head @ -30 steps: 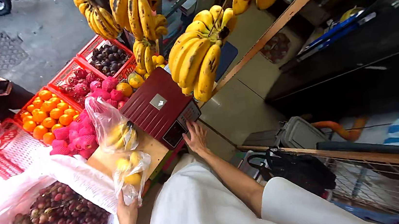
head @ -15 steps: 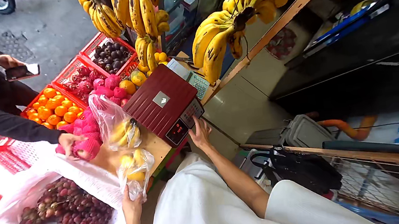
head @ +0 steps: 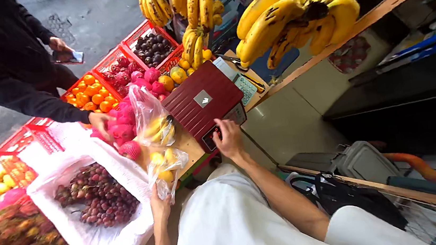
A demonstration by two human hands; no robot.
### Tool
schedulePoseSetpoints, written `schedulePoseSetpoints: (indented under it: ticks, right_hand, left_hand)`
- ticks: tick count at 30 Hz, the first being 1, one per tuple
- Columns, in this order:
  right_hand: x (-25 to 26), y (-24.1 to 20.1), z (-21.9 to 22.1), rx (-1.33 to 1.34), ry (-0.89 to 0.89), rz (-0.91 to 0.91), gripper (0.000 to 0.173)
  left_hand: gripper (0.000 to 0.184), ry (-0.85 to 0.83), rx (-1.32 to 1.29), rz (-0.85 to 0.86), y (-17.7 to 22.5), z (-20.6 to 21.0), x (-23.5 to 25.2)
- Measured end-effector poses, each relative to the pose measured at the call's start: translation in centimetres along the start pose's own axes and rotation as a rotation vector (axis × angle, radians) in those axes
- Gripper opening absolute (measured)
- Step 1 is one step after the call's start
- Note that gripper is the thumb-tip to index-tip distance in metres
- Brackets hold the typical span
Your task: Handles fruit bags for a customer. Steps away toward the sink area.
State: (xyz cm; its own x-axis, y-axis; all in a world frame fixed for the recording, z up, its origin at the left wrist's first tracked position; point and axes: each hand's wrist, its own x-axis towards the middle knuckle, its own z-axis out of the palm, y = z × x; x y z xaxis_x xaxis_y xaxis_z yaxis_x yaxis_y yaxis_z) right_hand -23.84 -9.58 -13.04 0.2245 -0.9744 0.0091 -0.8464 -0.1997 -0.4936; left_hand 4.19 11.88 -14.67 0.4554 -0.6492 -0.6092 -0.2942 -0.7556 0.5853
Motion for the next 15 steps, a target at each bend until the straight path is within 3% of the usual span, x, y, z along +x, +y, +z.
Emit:
schedulePoseSetpoints:
  ticks: [2,5,6,7,9,10,15]
  right_hand:
    - [0.0,-5.8,1.4,0.149,-0.176,-0.214,0.049]
    - [-0.2,-12.1,6.5,0.056,-0.518,-0.281,0.090]
    - [0.3,-13.1,7.9,-0.008,-0.656,-0.256,0.095]
    - [1.0,-13.6,8.8,-0.045,-0.751,-0.236,0.085]
    - [2.3,-14.8,8.5,-0.056,-0.843,-0.205,0.035]
    - [3.0,-15.4,7.5,-0.046,-0.859,-0.211,0.026]
    - [4.3,-14.2,3.4,0.285,-0.823,-0.110,0.028]
  left_hand:
    - [0.085,0.019,-0.022,0.001,0.0,0.0,-0.2]
    - [0.083,0.034,-0.028,-0.068,0.0,-0.2,-0.7]
    - [0.077,0.026,-0.016,-0.095,0.4,-0.3,-0.8]
    - [0.068,0.023,0.008,-0.114,0.9,-0.5,-1.1]
    - [0.060,0.037,0.037,-0.123,2.1,-1.6,-1.6]
    - [0.059,0.058,0.041,-0.111,3.0,-2.4,-1.9]
    - [0.056,0.116,0.075,0.018,8.6,-4.9,-3.8]
